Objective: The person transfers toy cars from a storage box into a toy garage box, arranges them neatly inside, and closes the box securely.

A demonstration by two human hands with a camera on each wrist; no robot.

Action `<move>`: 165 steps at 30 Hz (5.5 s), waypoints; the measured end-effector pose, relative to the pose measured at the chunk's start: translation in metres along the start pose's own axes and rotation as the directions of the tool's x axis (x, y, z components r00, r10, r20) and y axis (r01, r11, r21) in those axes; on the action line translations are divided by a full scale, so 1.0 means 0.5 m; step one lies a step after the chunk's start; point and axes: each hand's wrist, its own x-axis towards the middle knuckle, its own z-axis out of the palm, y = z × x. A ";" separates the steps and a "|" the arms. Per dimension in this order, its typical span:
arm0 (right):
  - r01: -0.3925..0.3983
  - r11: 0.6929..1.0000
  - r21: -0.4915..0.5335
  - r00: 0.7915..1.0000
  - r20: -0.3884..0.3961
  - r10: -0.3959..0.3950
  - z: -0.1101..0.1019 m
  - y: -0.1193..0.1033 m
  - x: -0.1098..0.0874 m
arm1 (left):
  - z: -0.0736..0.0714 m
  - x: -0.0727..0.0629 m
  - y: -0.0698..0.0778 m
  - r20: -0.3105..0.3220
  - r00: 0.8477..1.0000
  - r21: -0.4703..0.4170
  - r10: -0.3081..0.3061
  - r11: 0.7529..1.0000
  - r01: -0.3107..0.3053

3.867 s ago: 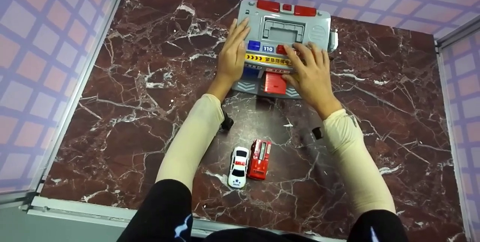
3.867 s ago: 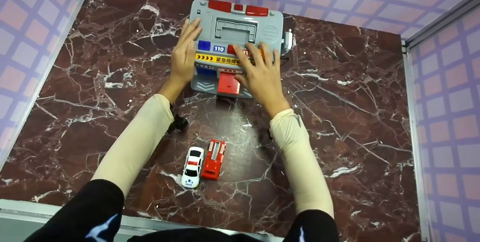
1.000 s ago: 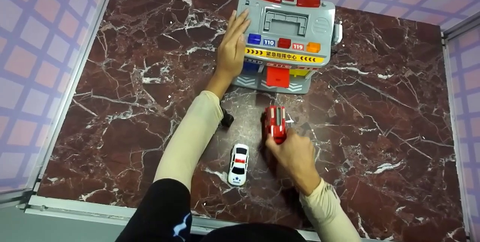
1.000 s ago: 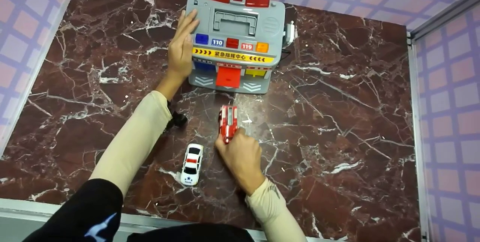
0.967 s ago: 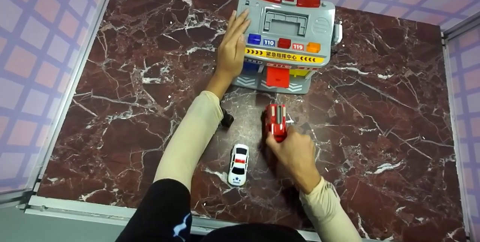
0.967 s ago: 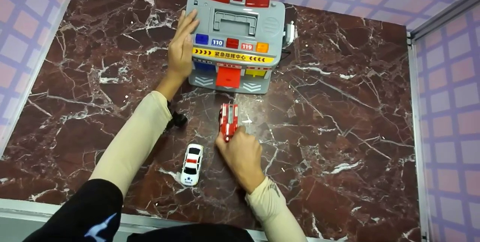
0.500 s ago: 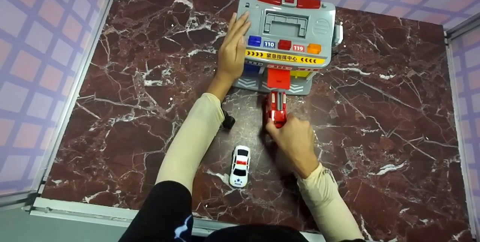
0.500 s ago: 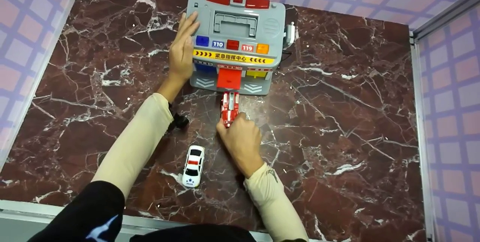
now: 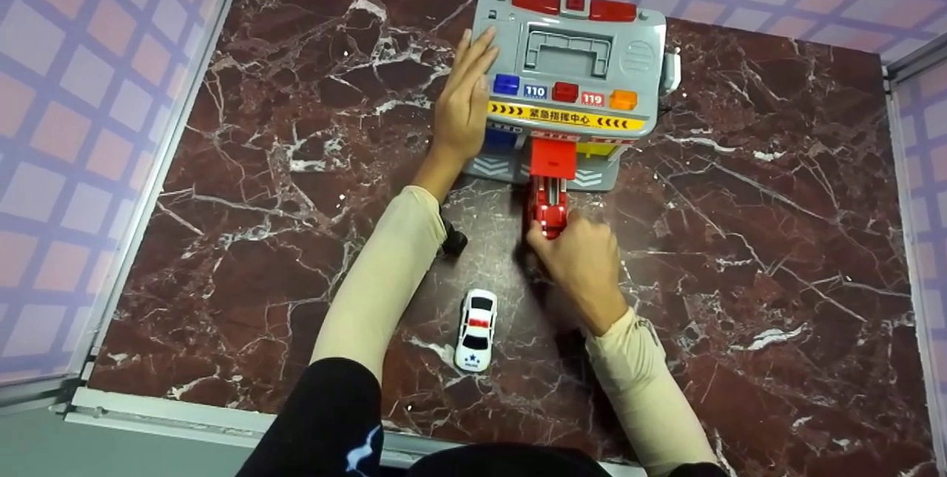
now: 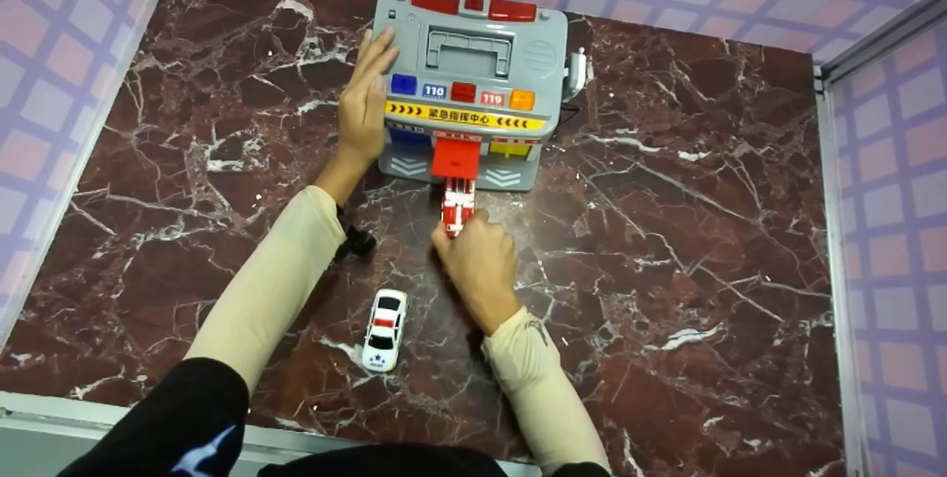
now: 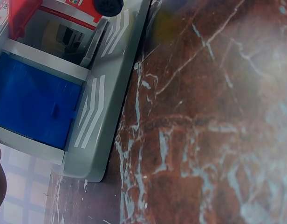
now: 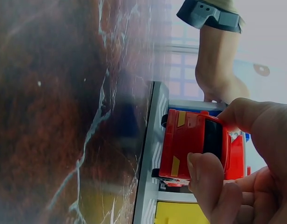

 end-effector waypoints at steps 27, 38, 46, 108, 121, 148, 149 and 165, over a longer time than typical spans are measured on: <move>-0.007 0.998 -0.059 1.000 0.012 0.008 0.020 0.004 0.035 | 0.002 -0.002 -0.004 -0.005 1.000 -0.006 0.016 1.000 -0.016; 0.001 0.998 -0.066 1.000 0.005 -0.001 0.025 0.000 0.043 | 0.001 -0.002 -0.001 0.002 1.000 -0.018 0.000 1.000 0.000; 0.026 0.997 -0.069 0.998 -0.051 -0.030 0.031 0.003 0.057 | 0.003 0.000 -0.002 -0.010 1.000 -0.026 0.012 1.000 -0.012; 0.050 0.998 -0.032 0.986 -0.157 -0.054 0.062 0.014 0.121 | 0.005 -0.001 -0.004 -0.025 0.999 -0.029 0.025 0.999 -0.026; 0.026 1.000 -0.015 0.992 -0.126 -0.027 0.055 0.018 0.144 | 0.006 0.002 -0.004 -0.025 0.999 -0.027 0.044 0.999 -0.045; 0.121 0.992 0.040 0.972 -0.206 -0.110 0.063 0.037 0.182 | 0.005 0.001 -0.006 -0.043 0.997 -0.032 0.058 0.998 -0.059; 0.126 0.991 0.041 0.971 -0.208 -0.114 0.063 0.037 0.182 | 0.005 0.000 -0.006 -0.042 0.997 -0.032 0.057 0.998 -0.058; 0.102 0.994 0.048 0.976 -0.198 -0.091 0.059 0.038 0.177 | 0.008 0.000 -0.005 -0.067 0.996 -0.049 0.060 0.997 -0.064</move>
